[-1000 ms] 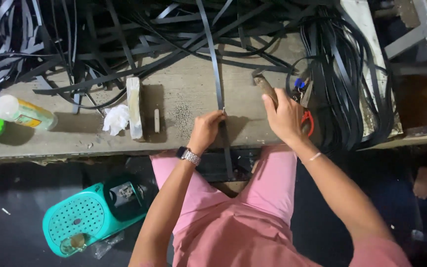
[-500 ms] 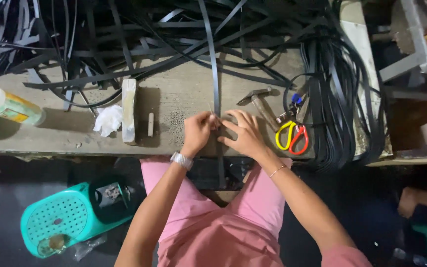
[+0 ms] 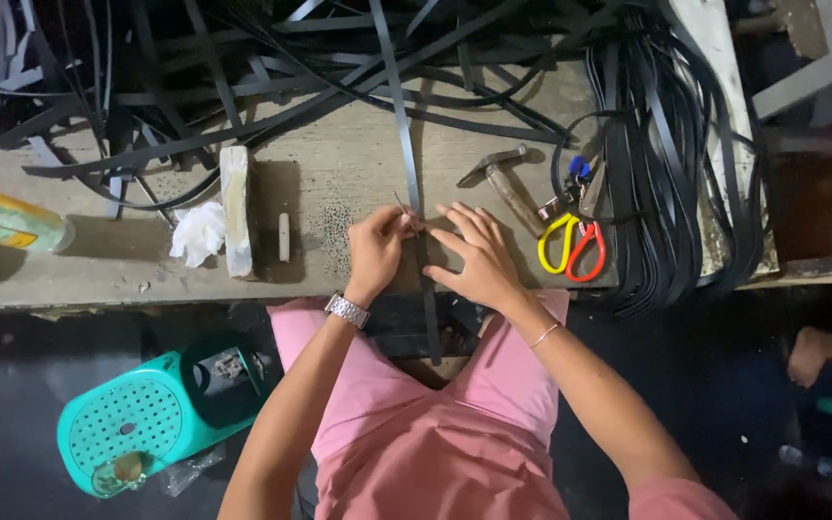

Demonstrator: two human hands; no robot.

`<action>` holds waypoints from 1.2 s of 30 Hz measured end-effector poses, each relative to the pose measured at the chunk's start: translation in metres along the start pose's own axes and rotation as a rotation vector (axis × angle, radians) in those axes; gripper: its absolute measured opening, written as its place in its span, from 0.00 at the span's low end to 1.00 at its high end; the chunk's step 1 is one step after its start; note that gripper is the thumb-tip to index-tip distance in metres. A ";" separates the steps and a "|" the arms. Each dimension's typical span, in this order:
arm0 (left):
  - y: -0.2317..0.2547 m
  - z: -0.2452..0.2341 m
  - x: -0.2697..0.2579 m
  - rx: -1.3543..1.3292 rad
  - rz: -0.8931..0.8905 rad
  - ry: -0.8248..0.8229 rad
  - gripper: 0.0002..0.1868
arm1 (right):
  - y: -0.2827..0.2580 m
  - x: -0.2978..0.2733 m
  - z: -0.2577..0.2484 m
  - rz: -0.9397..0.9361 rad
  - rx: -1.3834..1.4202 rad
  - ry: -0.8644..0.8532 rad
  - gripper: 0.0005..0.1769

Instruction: Punching a series of holes into a leather strap using a hammer and a punch tool, followed by wiping the strap.

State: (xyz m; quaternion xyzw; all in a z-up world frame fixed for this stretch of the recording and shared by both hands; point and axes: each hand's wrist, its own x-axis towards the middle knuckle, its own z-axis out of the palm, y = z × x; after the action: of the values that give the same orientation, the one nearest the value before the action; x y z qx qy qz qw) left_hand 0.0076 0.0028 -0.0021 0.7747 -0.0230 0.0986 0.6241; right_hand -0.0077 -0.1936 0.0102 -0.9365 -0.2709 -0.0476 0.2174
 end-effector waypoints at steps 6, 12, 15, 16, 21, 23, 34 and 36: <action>0.005 -0.001 0.000 0.030 0.030 -0.023 0.06 | 0.000 0.001 -0.001 0.006 0.016 -0.009 0.32; 0.006 -0.002 0.000 0.029 0.069 -0.044 0.06 | -0.001 0.001 -0.002 -0.015 0.026 0.010 0.32; 0.002 0.000 -0.001 0.053 0.110 -0.068 0.06 | 0.003 0.000 0.004 -0.014 0.047 0.054 0.32; 0.000 0.001 -0.002 0.077 0.132 -0.080 0.05 | 0.004 0.000 0.006 -0.005 0.064 0.088 0.32; -0.017 0.007 -0.004 0.163 0.185 -0.119 0.08 | 0.043 0.011 -0.012 0.292 -0.377 0.270 0.26; -0.017 0.006 -0.006 0.192 0.209 -0.122 0.08 | 0.061 0.013 -0.012 0.386 -0.525 0.182 0.33; -0.040 0.012 -0.009 0.265 0.251 -0.128 0.08 | -0.033 0.015 -0.091 0.162 0.210 0.008 0.20; -0.031 0.009 -0.011 0.259 0.256 -0.127 0.07 | -0.032 0.017 -0.093 0.133 0.184 0.047 0.18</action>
State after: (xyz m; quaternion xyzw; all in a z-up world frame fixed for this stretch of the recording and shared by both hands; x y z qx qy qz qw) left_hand 0.0032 0.0001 -0.0358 0.8440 -0.1481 0.1303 0.4988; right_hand -0.0074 -0.2016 0.1096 -0.9270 -0.2065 -0.0298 0.3116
